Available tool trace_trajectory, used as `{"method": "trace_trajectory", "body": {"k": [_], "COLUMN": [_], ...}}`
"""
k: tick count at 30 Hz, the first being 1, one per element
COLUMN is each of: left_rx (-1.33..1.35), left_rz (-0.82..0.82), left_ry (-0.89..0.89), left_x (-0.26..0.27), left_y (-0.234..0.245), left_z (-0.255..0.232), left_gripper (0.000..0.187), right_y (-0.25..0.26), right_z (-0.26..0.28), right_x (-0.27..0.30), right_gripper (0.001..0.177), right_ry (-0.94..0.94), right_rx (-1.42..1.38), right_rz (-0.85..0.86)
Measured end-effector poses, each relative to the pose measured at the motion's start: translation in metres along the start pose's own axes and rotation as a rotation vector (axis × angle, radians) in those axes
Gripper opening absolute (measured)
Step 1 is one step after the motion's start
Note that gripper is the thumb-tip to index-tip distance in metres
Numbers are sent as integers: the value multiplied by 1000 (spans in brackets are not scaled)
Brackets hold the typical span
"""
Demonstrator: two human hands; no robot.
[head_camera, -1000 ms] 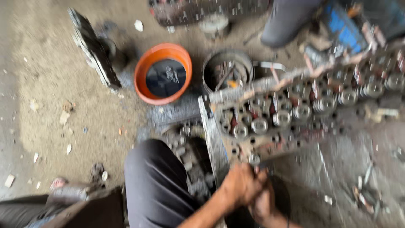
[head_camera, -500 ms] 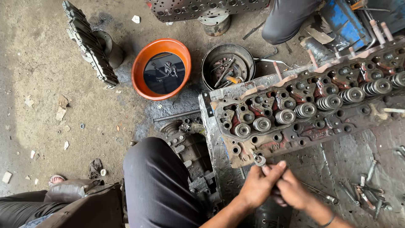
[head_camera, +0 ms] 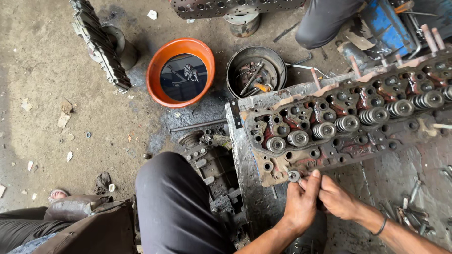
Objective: The person is using a wrench and a socket wrench to tighten and loosen bolts on a cylinder head, moving small metal components by hand while the engine part sits on a metal stand.
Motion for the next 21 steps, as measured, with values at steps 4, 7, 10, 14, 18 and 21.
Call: {"method": "trace_trajectory", "body": {"k": [4,7,10,14,18,21], "left_rx": [-496,-912,-1298,-1021,-646,-497], "left_rz": [37,221,540,332,196,227], "left_ry": [61,17,-128,-71,219,124], "left_x": [9,8,8,22,46,52], "left_y": [15,34,37,35,42,43], "left_z": [-7,-18,-25,-62,-65,-45], "left_gripper": [62,51,35,45,52,54], "right_y": [-13,-90,-131,-118,-104,-98], "right_z": [-11,-65,-63,-70,-129,-145], "right_x": [-3,-23,-18,-38,-31,8], "right_gripper": [37,36,24,31,37,44], "right_ry": [549,385,493,460,222,304], "right_rx": [64,-874,-1046,-962,-698,-12], "right_rz": [-74,-471,-234,-281,-377,-485]}}
Point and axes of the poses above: each hand's wrist, its own x-axis away from the middle knuckle, its own y-axis out of the back of the hand, z = x × y, the point moved 6 cm from there along -x, towards the middle knuckle, and after that the axes turned 8 degrees about z, right-handed, at the moved point
